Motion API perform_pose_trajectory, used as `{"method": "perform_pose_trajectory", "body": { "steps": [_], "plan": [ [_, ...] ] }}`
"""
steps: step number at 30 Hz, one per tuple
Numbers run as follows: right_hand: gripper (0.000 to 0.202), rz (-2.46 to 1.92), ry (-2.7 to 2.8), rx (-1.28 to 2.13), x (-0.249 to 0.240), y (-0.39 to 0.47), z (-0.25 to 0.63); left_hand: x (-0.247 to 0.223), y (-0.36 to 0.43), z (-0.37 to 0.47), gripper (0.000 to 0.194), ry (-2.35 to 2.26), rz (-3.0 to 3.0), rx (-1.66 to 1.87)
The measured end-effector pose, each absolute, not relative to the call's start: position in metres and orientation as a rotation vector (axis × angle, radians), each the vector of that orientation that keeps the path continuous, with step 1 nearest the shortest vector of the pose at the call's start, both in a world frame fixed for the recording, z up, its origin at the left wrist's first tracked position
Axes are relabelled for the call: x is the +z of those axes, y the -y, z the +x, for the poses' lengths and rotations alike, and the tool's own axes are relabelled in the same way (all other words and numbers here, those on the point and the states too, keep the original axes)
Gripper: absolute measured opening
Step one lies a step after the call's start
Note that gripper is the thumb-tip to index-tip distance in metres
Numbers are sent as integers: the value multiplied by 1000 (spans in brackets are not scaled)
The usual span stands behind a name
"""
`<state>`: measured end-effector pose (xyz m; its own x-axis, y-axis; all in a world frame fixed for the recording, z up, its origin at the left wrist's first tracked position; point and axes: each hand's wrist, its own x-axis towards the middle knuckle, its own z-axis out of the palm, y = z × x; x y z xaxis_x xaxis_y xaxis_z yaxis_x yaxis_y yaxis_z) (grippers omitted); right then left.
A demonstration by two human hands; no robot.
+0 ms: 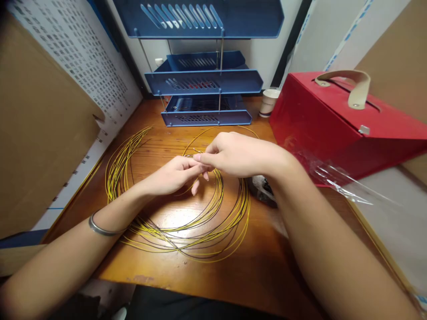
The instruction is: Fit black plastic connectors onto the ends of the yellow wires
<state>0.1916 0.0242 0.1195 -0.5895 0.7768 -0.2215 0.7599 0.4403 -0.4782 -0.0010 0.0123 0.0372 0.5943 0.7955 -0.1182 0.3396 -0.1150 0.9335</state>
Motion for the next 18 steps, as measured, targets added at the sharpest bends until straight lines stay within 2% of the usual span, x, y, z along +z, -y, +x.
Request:
{"method": "perform_pose_trajectory", "body": {
  "steps": [4,11,18],
  "plan": [
    [54,-1531,2585,775,120,-28,198,40,-11,-1,51,-944,1728,489],
    [47,-1621,2343,749,123,-42,233,36,-18,-8,56,-941,1611,578],
    [51,-1773,2160,810,134,-34,237,32,-20,-9,36,-921,1555,700]
  ]
}}
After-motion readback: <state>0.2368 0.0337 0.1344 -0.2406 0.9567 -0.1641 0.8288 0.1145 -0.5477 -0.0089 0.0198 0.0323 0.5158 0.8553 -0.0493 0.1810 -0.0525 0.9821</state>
